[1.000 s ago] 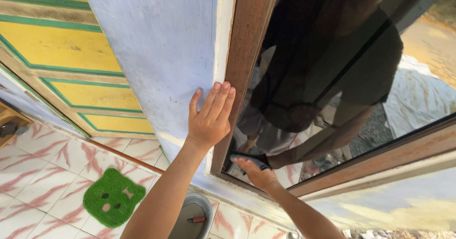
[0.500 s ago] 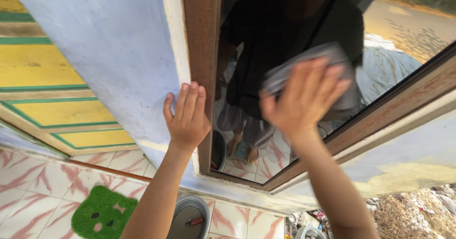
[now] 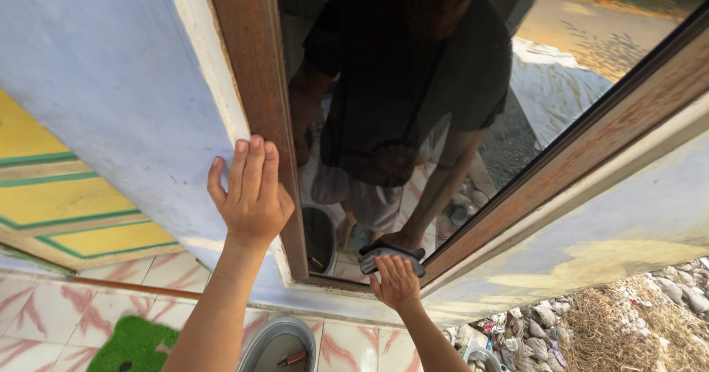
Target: The person washes a cloth in a basin of water, then wipes a glass window pane repeatedly with the damp cloth and finishes by wringing the cloth out back in the basin.
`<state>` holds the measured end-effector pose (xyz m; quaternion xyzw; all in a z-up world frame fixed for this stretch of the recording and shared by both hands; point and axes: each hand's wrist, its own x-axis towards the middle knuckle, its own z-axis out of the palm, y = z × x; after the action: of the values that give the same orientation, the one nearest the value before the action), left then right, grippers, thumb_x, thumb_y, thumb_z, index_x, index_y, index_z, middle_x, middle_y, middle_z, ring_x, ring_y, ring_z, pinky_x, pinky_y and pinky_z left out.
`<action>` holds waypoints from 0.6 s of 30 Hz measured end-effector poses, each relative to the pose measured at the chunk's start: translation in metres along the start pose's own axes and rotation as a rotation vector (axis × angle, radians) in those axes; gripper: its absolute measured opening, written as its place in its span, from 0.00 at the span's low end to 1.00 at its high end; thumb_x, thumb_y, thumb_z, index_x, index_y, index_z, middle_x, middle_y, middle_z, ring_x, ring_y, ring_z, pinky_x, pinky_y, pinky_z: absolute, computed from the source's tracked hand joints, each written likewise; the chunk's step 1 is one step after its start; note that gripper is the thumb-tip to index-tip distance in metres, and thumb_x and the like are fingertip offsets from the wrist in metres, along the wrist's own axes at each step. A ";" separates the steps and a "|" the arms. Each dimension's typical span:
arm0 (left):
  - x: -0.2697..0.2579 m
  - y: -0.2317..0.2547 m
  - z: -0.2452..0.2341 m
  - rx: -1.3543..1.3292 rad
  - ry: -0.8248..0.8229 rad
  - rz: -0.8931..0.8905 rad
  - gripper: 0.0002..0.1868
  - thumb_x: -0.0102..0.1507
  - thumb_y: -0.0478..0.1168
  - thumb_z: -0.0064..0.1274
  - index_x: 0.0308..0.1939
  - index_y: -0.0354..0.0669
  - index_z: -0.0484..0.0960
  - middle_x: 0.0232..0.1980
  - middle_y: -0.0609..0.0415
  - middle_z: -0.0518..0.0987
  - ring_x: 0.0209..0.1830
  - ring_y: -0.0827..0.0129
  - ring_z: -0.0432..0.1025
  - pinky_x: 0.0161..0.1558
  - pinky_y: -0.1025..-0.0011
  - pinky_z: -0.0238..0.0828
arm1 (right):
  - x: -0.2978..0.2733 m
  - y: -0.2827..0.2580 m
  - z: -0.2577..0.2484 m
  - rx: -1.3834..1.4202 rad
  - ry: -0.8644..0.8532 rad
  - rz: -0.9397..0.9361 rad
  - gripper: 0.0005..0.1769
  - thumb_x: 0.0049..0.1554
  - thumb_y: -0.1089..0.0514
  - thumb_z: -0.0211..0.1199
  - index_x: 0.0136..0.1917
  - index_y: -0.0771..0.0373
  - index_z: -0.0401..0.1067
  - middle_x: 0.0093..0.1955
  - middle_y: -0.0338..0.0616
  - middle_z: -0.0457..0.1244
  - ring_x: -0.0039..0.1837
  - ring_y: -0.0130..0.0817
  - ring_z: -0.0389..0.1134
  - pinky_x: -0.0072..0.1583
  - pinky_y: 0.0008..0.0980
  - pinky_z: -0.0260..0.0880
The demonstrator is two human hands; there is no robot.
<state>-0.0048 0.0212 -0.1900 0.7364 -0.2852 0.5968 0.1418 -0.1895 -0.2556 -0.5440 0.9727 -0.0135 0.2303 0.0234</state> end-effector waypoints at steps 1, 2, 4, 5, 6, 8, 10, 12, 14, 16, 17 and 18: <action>-0.001 0.000 0.000 0.005 0.000 0.002 0.22 0.66 0.30 0.45 0.63 0.35 0.83 0.70 0.47 0.78 0.76 0.59 0.66 0.73 0.49 0.54 | -0.001 0.003 -0.004 0.035 -0.085 0.077 0.33 0.62 0.36 0.51 0.67 0.64 0.68 0.65 0.54 0.63 0.67 0.53 0.59 0.68 0.55 0.50; -0.002 -0.001 0.000 0.010 0.001 0.005 0.22 0.65 0.30 0.46 0.63 0.35 0.83 0.70 0.47 0.78 0.76 0.60 0.66 0.73 0.49 0.54 | 0.004 0.004 -0.009 -0.025 -0.187 0.195 0.37 0.61 0.34 0.49 0.69 0.66 0.64 0.68 0.59 0.59 0.70 0.59 0.54 0.70 0.60 0.45; -0.002 -0.001 0.002 0.005 0.009 0.005 0.23 0.65 0.29 0.45 0.64 0.36 0.83 0.70 0.47 0.78 0.76 0.60 0.65 0.73 0.49 0.54 | 0.027 0.004 -0.024 -0.142 -0.384 0.431 0.47 0.59 0.29 0.45 0.74 0.70 0.55 0.75 0.69 0.51 0.76 0.70 0.45 0.76 0.69 0.35; -0.003 -0.002 0.003 0.000 0.011 0.007 0.24 0.65 0.29 0.45 0.64 0.36 0.82 0.70 0.47 0.78 0.76 0.60 0.65 0.73 0.49 0.53 | 0.040 0.003 -0.036 -0.125 -0.041 0.358 0.49 0.61 0.30 0.45 0.76 0.74 0.47 0.77 0.73 0.43 0.78 0.74 0.38 0.77 0.71 0.31; -0.003 -0.002 0.003 0.002 0.013 0.009 0.24 0.65 0.29 0.45 0.64 0.36 0.82 0.70 0.47 0.78 0.76 0.60 0.65 0.73 0.50 0.54 | 0.056 0.004 -0.049 -0.111 0.302 0.279 0.52 0.64 0.30 0.45 0.79 0.78 0.40 0.80 0.78 0.35 0.80 0.78 0.31 0.78 0.73 0.26; -0.004 -0.002 0.005 0.008 0.018 0.012 0.24 0.65 0.28 0.45 0.65 0.37 0.82 0.70 0.47 0.78 0.76 0.60 0.64 0.73 0.50 0.54 | 0.089 0.002 -0.085 -0.090 0.658 0.230 0.57 0.66 0.31 0.44 0.82 0.80 0.29 0.83 0.79 0.25 0.82 0.81 0.21 0.79 0.74 0.20; -0.004 -0.003 0.006 0.005 0.026 0.011 0.24 0.66 0.28 0.46 0.66 0.37 0.82 0.70 0.47 0.78 0.76 0.60 0.64 0.73 0.50 0.54 | 0.121 -0.001 -0.132 -0.071 0.692 0.304 0.58 0.64 0.32 0.44 0.82 0.79 0.23 0.84 0.75 0.19 0.83 0.77 0.16 0.79 0.71 0.17; -0.005 -0.003 0.004 -0.004 0.021 0.012 0.24 0.66 0.28 0.46 0.66 0.37 0.82 0.70 0.46 0.78 0.77 0.60 0.64 0.73 0.50 0.54 | 0.150 -0.003 -0.184 -0.087 0.731 0.326 0.57 0.65 0.32 0.44 0.82 0.79 0.25 0.84 0.75 0.21 0.84 0.77 0.19 0.81 0.71 0.19; -0.004 -0.003 0.003 -0.012 0.017 0.014 0.24 0.66 0.29 0.45 0.66 0.37 0.81 0.70 0.46 0.78 0.77 0.60 0.64 0.73 0.50 0.54 | 0.177 -0.005 -0.235 -0.079 0.756 0.344 0.57 0.66 0.31 0.44 0.83 0.79 0.27 0.85 0.76 0.23 0.85 0.77 0.21 0.82 0.70 0.21; -0.002 -0.004 0.003 -0.011 0.025 0.015 0.23 0.66 0.29 0.46 0.66 0.37 0.81 0.70 0.47 0.78 0.77 0.61 0.64 0.73 0.51 0.54 | 0.202 -0.007 -0.281 -0.080 0.783 0.351 0.57 0.66 0.30 0.45 0.83 0.78 0.28 0.85 0.75 0.25 0.86 0.76 0.22 0.83 0.69 0.22; -0.003 -0.003 0.002 -0.010 0.024 0.012 0.23 0.67 0.29 0.46 0.66 0.38 0.81 0.70 0.47 0.78 0.77 0.61 0.65 0.73 0.51 0.54 | 0.212 -0.007 -0.302 -0.094 0.802 0.344 0.56 0.67 0.30 0.45 0.83 0.77 0.29 0.85 0.74 0.26 0.86 0.74 0.23 0.83 0.69 0.23; -0.003 -0.003 0.001 -0.010 0.024 0.014 0.23 0.66 0.29 0.46 0.66 0.38 0.81 0.70 0.47 0.78 0.77 0.61 0.65 0.73 0.51 0.54 | 0.222 -0.006 -0.320 -0.094 0.805 0.341 0.56 0.67 0.29 0.44 0.83 0.77 0.30 0.85 0.73 0.27 0.87 0.72 0.24 0.84 0.68 0.23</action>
<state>-0.0028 0.0236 -0.1932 0.7264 -0.2916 0.6054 0.1446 -0.1346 -0.2360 -0.1588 0.7872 -0.1740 0.5907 0.0327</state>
